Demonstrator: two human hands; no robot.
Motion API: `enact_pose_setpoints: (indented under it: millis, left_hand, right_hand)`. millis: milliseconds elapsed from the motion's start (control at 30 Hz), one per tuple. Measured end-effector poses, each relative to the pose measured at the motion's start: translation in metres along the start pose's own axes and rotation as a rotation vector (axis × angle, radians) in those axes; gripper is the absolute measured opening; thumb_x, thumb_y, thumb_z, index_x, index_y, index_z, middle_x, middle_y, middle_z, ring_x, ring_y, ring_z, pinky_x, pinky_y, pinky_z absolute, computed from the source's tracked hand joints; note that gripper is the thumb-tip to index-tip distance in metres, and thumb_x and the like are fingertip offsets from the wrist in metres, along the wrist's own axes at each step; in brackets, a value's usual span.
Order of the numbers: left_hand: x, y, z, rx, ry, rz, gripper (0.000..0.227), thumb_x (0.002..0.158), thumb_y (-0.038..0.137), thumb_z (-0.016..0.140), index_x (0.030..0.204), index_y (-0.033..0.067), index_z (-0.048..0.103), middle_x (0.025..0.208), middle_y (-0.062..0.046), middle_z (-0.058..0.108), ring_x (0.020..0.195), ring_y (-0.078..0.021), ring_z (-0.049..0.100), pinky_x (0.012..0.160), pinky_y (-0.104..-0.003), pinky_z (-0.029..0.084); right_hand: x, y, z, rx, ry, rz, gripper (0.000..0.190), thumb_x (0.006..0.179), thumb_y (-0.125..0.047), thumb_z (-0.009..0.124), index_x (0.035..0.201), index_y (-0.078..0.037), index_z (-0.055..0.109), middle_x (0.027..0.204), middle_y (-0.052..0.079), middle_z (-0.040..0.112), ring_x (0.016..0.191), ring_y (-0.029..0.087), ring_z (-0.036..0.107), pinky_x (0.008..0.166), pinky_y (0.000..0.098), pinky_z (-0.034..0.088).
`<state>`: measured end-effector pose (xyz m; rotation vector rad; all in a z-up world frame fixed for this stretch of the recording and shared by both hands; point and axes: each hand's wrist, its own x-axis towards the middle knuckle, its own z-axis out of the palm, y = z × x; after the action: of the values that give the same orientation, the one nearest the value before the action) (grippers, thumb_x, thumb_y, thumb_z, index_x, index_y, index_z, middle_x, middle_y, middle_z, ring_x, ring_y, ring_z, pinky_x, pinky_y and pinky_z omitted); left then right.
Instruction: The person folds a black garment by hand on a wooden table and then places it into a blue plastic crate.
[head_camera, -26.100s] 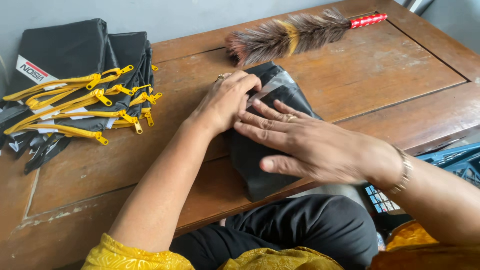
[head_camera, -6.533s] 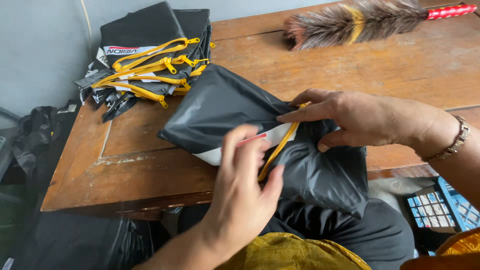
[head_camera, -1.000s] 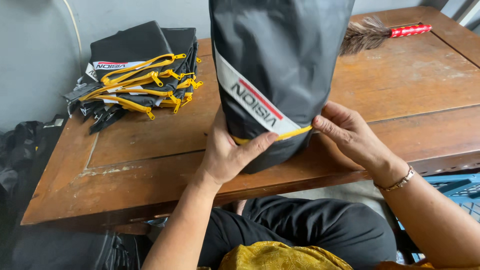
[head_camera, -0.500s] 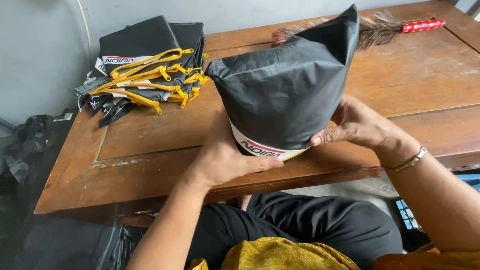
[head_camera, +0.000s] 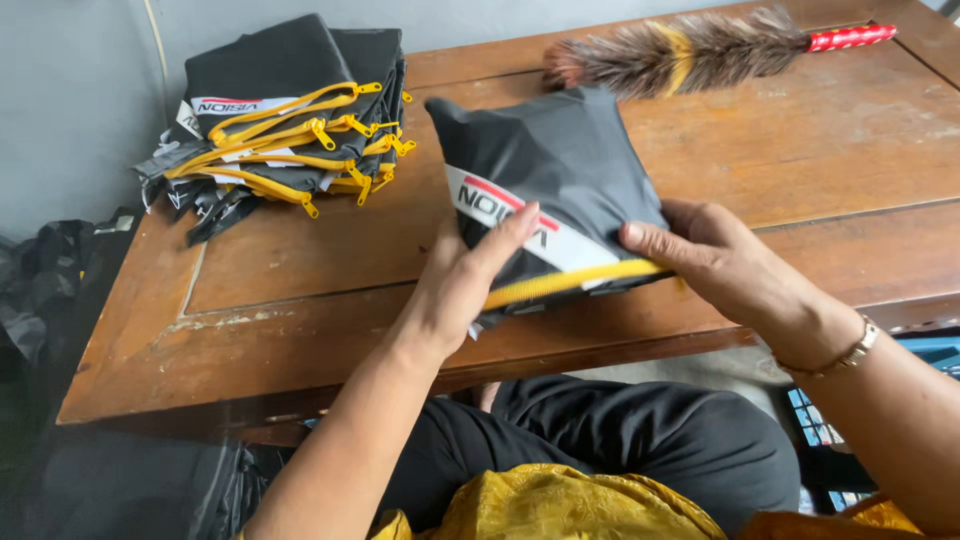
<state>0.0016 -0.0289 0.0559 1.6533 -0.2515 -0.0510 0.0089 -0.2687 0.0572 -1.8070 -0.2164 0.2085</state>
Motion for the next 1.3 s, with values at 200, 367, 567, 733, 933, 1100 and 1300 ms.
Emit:
enact_pose_setpoints:
  millis: [200,367,567,733,933,1100,1300]
  left_hand:
    - [-0.019,0.018,0.000,-0.017,0.005,-0.344,0.100,0.058,0.057,0.069,0.139,0.0093,0.035,0.142,-0.002,0.053,0.133,-0.0119,0.053,0.115,-0.032,0.040]
    - [-0.052,-0.009,0.001,0.543,-0.065,0.332,0.120,0.077,0.014,0.092,0.163,0.0202,0.009,0.166,-0.039,-0.002,0.159,-0.0498,0.001,0.125,-0.049,0.017]
    - [-0.046,-0.047,-0.007,0.675,0.065,0.767,0.073,0.091,0.004,0.081,0.153,0.0064,0.042,0.161,-0.037,0.033,0.152,-0.0488,0.042,0.129,-0.049,0.037]
    - [-0.038,-0.073,-0.007,0.771,0.183,0.891,0.058,0.092,0.000,0.080,0.143,0.0011,0.053,0.146,-0.039,0.046,0.136,-0.0504,0.057,0.119,-0.049,0.048]
    - [-0.045,-0.054,-0.003,0.983,0.244,0.871,0.052,0.091,0.003,0.077,0.138,-0.0020,0.055,0.140,-0.032,0.048,0.118,-0.0459,0.066,0.096,-0.046,0.061]
    - [-0.053,-0.008,-0.002,1.245,0.216,0.906,0.051,0.089,0.023,0.081,0.132,0.0032,0.063,0.140,-0.025,0.052,0.124,-0.0400,0.054,0.112,-0.057,0.046]
    - [-0.037,0.007,-0.002,1.204,0.114,1.123,0.010,0.101,-0.002,0.056,0.101,-0.0031,0.066,0.092,-0.013,0.057,0.084,-0.0303,0.058,0.078,-0.041,0.052]
  right_hand:
    - [-0.017,0.000,-0.004,-0.475,0.198,0.251,0.053,0.095,-0.049,0.055,0.127,-0.009,0.068,0.097,0.006,0.071,0.088,0.014,0.057,0.076,0.0315,0.046]
    - [-0.053,0.005,-0.012,-0.722,0.073,-0.174,0.130,0.060,-0.053,0.084,0.165,-0.014,0.018,0.152,0.014,0.036,0.136,0.030,0.054,0.105,0.0475,0.046]
    - [-0.044,0.033,-0.002,-0.973,0.121,-0.706,0.074,0.086,-0.025,0.078,0.153,-0.020,0.047,0.155,0.022,0.044,0.118,0.035,0.062,0.098,0.0458,0.054]
    - [-0.035,0.061,0.004,-0.942,0.290,-0.872,0.049,0.091,-0.019,0.079,0.136,-0.009,0.062,0.121,0.017,0.061,0.101,0.031,0.063,0.085,0.0414,0.053]
    - [-0.025,0.061,0.005,-1.004,0.340,-0.887,0.025,0.093,-0.021,0.078,0.094,-0.004,0.060,0.087,0.011,0.049,0.075,0.032,0.050,0.068,0.0423,0.043]
    - [-0.038,0.008,0.012,-1.044,0.207,-0.757,0.081,0.076,-0.059,0.083,0.137,-0.011,0.059,0.124,0.017,0.055,0.108,0.036,0.052,0.101,0.0484,0.045]
    - [-0.020,0.009,0.028,-0.851,0.147,-0.989,0.029,0.100,-0.023,0.063,0.120,-0.002,0.065,0.111,0.018,0.057,0.107,0.038,0.058,0.093,0.0473,0.049]
